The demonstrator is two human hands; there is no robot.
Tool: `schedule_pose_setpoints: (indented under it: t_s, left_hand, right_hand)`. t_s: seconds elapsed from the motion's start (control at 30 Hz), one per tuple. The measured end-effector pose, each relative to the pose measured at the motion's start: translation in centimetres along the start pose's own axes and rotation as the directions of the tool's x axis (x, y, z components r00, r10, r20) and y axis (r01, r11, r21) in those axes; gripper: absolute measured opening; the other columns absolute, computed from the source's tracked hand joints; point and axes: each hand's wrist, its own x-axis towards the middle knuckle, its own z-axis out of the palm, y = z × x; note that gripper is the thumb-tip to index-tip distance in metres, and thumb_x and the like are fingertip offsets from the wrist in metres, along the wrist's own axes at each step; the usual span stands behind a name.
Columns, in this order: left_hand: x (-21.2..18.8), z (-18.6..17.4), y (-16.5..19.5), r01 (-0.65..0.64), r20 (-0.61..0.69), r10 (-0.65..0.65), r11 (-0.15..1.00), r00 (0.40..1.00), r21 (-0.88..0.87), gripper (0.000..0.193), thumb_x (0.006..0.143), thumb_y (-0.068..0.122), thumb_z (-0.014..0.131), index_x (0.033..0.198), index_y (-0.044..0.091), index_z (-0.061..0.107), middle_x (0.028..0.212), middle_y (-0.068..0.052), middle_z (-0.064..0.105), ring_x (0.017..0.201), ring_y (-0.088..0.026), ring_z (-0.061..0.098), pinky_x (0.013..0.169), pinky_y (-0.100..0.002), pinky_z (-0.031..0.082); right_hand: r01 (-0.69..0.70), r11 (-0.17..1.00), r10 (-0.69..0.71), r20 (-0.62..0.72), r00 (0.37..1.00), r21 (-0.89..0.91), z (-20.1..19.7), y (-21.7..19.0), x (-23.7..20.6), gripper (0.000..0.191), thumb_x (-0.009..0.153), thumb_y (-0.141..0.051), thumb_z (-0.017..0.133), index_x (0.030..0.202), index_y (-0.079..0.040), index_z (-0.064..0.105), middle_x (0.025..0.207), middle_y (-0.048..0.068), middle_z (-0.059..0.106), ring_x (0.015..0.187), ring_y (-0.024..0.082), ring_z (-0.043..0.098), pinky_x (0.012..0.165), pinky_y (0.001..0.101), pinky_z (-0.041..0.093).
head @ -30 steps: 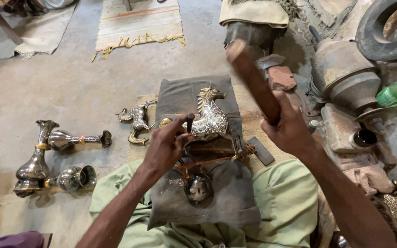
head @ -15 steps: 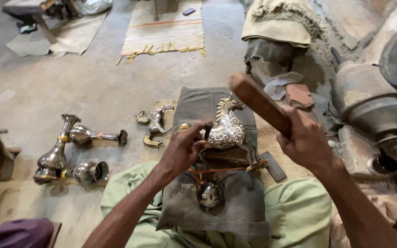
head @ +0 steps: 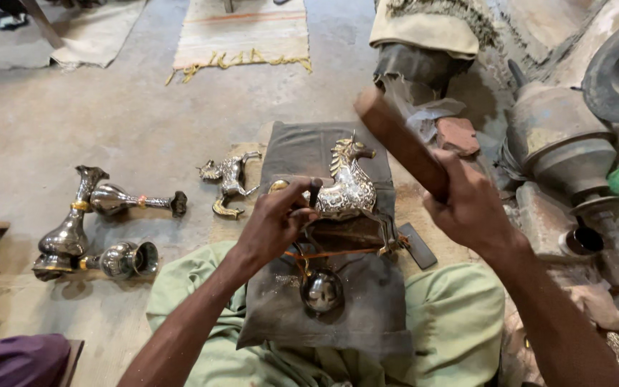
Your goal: The person sits on the floor and first rubs a dark rectangular block back and forth, then holds a chisel against a brass horse figurine resting on a lap cushion and strikes the chisel with a wooden mallet to chase decorative patterns into the metal, repositioning the chisel along the figure.
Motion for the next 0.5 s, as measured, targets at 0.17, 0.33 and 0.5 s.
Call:
schedule_pose_setpoints:
  t_s: [0.17,0.33,0.5]
  left_hand:
    - [0.05,0.12,-0.35,-0.03,-0.01,0.029,0.998,1.0,-0.053,0.044,0.094,-0.005,0.065,0.134,0.009,0.055,0.086,-0.011,0.075,0.083,-0.018,0.079,0.072,-0.034,0.062]
    - [-0.11,0.01,-0.25,-0.023,-0.02,0.023,1.0,1.0,-0.01,0.051,0.089,-0.008,0.067,0.136,0.009,0.056,0.083,-0.012,0.073,0.076,-0.02,0.076,0.065,-0.036,0.064]
    - [-0.25,-0.02,-0.39,-0.009,-0.012,0.009,1.0,1.0,-0.021,0.051,0.09,-0.007,0.068,0.137,0.011,0.057,0.085,-0.011,0.075,0.075,-0.019,0.077,0.065,-0.035,0.062]
  right_hand:
    - [0.135,0.974,-0.147,-0.054,0.988,-0.181,-0.28,-0.33,-0.03,0.044,0.075,-0.006,0.067,0.118,-0.01,0.062,0.097,0.014,0.068,0.085,0.035,0.07,0.07,0.049,0.056]
    - [0.096,0.978,-0.098,-0.002,0.995,-0.187,-0.3,-0.33,-0.11,0.036,0.078,-0.008,0.066,0.113,-0.01,0.061,0.1,0.013,0.068,0.087,0.034,0.07,0.073,0.0478,0.057]
    - [0.03,0.993,-0.024,0.051,0.998,-0.118,-0.2,-0.07,-0.06,0.046,0.084,-0.013,0.07,0.128,-0.006,0.06,0.097,0.012,0.066,0.082,0.03,0.069,0.076,0.0474,0.057]
